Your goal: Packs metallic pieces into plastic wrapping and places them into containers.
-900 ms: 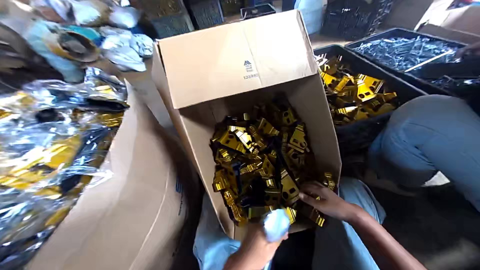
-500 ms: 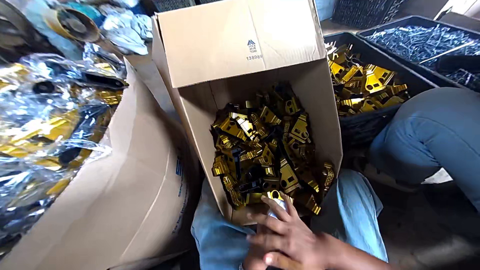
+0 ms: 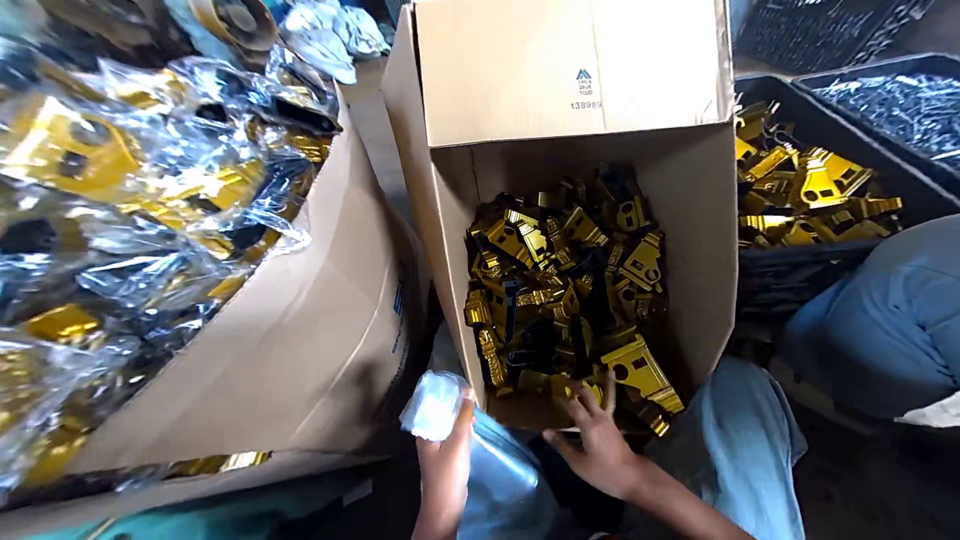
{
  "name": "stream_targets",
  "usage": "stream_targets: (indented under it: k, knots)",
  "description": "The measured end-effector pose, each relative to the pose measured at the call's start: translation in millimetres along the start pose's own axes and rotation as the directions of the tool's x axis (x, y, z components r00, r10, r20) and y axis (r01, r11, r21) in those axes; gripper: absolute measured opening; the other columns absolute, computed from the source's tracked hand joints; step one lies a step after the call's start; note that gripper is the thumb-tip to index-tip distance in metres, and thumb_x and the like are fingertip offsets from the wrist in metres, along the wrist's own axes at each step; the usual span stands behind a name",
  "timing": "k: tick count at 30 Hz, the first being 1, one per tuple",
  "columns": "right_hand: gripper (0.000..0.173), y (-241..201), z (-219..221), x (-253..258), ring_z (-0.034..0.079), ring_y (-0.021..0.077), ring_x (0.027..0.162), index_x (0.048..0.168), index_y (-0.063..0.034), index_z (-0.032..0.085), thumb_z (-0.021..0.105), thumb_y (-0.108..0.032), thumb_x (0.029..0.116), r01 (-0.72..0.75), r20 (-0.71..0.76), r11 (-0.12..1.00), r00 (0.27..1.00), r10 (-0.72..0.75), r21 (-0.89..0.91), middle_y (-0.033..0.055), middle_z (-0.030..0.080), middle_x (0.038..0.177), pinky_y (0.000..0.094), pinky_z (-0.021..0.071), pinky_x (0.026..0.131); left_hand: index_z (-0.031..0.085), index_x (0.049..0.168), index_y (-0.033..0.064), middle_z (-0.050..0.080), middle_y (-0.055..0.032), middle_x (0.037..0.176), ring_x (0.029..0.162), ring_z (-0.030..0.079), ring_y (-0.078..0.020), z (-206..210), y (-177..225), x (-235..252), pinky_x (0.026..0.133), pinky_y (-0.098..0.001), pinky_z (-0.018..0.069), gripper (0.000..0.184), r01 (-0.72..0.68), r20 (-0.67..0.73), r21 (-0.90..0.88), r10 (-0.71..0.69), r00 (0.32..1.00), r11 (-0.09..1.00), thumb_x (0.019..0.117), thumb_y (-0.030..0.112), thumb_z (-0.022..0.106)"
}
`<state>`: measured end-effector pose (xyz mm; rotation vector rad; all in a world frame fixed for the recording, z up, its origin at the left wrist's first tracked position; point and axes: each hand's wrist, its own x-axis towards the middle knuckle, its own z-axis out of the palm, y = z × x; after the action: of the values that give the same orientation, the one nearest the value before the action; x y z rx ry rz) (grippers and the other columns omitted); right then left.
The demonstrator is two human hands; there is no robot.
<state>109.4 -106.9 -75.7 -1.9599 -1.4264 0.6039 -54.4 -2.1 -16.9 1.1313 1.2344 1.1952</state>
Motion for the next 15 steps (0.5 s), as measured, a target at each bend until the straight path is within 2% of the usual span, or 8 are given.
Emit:
stream_targets:
  k: [2, 5, 6, 8, 9, 10, 13, 15]
  knots:
    - [0.047, -11, 0, 23, 0.045, 0.0504, 0.138, 0.131, -0.0015, 0.066, 0.068, -0.034, 0.0970, 0.116, 0.155, 0.988, 0.979, -0.132, 0.103, 0.0254, 0.048, 0.152, 0.0659, 0.0351, 0.113, 0.054, 0.116, -0.0053, 0.066, 0.0026, 0.083, 0.069, 0.063, -0.0020, -2, 0, -4, 0.068, -0.0191, 0.0558, 0.030, 0.012, 0.031, -0.024, -0.012, 0.999, 1.000, 0.0890, 0.000, 0.066]
    - [0.040, -49, -10, 84, 0.056, 0.0437, 0.130, 0.130, 0.0000, 0.066, 0.065, -0.024, 0.0982, 0.324, 0.169, 0.946, 0.932, -0.322, 0.017, 0.0228, 0.054, 0.147, 0.0608, 0.0461, 0.106, 0.055, 0.115, -0.0048, 0.066, 0.0027, 0.083, 0.071, 0.064, -0.0015, -8, 7, -11, 0.069, -0.0195, 0.0564, 0.027, 0.042, 0.002, -0.004, -0.042, 0.999, 0.999, 0.0899, 0.000, 0.064]
    - [0.046, -67, -18, 110, 0.049, 0.0449, 0.137, 0.138, -0.0007, 0.060, 0.066, -0.024, 0.0978, 0.332, 0.228, 0.942, 0.922, -0.313, -0.046, 0.0229, 0.049, 0.151, 0.0640, 0.0391, 0.110, 0.056, 0.114, -0.0063, 0.066, 0.0025, 0.082, 0.070, 0.063, -0.0006, -10, 10, -15, 0.069, -0.0190, 0.0561, 0.026, 0.045, -0.016, 0.026, -0.045, 0.999, 0.999, 0.0902, -0.001, 0.064]
    - [0.070, -96, -29, 170, 0.017, 0.0525, 0.152, 0.154, -0.0041, 0.043, 0.073, -0.024, 0.0936, 0.282, 0.415, 0.938, 0.892, -0.178, -0.204, 0.0245, 0.027, 0.165, 0.0775, 0.0085, 0.116, 0.056, 0.112, -0.0095, 0.065, 0.0025, 0.080, 0.070, 0.063, 0.0004, -16, 12, -22, 0.070, -0.0190, 0.0560, 0.024, 0.021, -0.012, 0.064, -0.020, 1.000, 0.998, 0.0899, -0.003, 0.063]
    - [0.081, -100, -25, 199, 0.008, 0.0561, 0.152, 0.156, -0.0051, 0.039, 0.078, -0.025, 0.0889, 0.254, 0.473, 0.929, 0.875, -0.101, -0.271, 0.0255, 0.020, 0.167, 0.0815, -0.0012, 0.113, 0.057, 0.111, -0.0091, 0.065, 0.0032, 0.079, 0.070, 0.063, 0.0007, -19, 11, -25, 0.071, -0.0193, 0.0564, 0.022, 0.009, 0.003, 0.053, -0.009, 1.000, 0.999, 0.0899, -0.004, 0.063]
    - [0.086, -98, -18, 222, 0.009, 0.0586, 0.150, 0.157, -0.0075, 0.039, 0.082, -0.027, 0.0850, 0.220, 0.508, 0.923, 0.861, -0.031, -0.317, 0.0266, 0.021, 0.166, 0.0835, -0.0037, 0.111, 0.058, 0.107, -0.0062, 0.066, 0.0048, 0.076, 0.068, 0.064, 0.0008, -22, 10, -26, 0.070, -0.0192, 0.0568, 0.018, -0.004, 0.014, 0.029, 0.003, 1.000, 1.000, 0.0896, -0.005, 0.061]
    - [0.090, -80, -8, 237, 0.033, 0.0617, 0.140, 0.162, -0.0250, 0.031, 0.079, -0.021, 0.0867, 0.164, 0.572, 0.907, 0.815, 0.097, -0.388, 0.0339, 0.046, 0.149, 0.0851, 0.0187, 0.105, 0.059, 0.102, 0.0013, 0.068, 0.0068, 0.074, 0.066, 0.065, -0.0007, -35, 4, -26, 0.069, -0.0198, 0.0571, 0.015, -0.019, 0.025, -0.051, 0.020, 0.999, 0.999, 0.0905, -0.007, 0.056]
    - [0.083, -64, -16, 216, 0.038, 0.0575, 0.139, 0.161, -0.0276, 0.034, 0.075, -0.015, 0.0893, 0.197, 0.580, 0.911, 0.813, 0.055, -0.362, 0.0301, 0.052, 0.145, 0.0799, 0.0266, 0.106, 0.058, 0.105, 0.0011, 0.068, 0.0063, 0.076, 0.067, 0.066, -0.0012, -43, -4, -22, 0.069, -0.0206, 0.0581, 0.016, -0.021, 0.000, -0.060, 0.021, 1.000, 0.998, 0.0919, -0.007, 0.056]
